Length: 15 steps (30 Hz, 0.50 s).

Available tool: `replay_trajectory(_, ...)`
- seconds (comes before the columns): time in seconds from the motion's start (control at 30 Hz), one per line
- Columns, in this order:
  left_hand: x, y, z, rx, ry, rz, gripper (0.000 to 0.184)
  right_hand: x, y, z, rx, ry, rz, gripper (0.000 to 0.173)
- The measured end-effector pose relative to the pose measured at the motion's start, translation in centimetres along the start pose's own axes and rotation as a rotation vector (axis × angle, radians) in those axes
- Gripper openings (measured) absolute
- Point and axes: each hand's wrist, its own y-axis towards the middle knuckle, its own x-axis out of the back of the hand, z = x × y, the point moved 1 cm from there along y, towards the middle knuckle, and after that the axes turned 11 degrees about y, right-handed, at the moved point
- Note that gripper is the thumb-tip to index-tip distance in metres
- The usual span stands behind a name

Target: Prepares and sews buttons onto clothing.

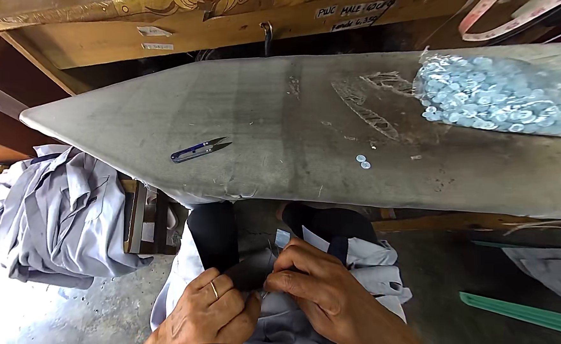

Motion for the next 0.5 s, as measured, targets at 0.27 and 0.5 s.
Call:
replay_trajectory(0.27,0.0,0.0,0.2,0.017,-0.033,0.013,0.010,0.2,0.1,-0.3,0.008,0.034,0.056,0.022)
replay_trajectory(0.5,-0.1,1.0,0.9,0.377,-0.528,0.160,0.010,-0.1,0.9,-1.0,-0.056,0.299,0.135,0.021)
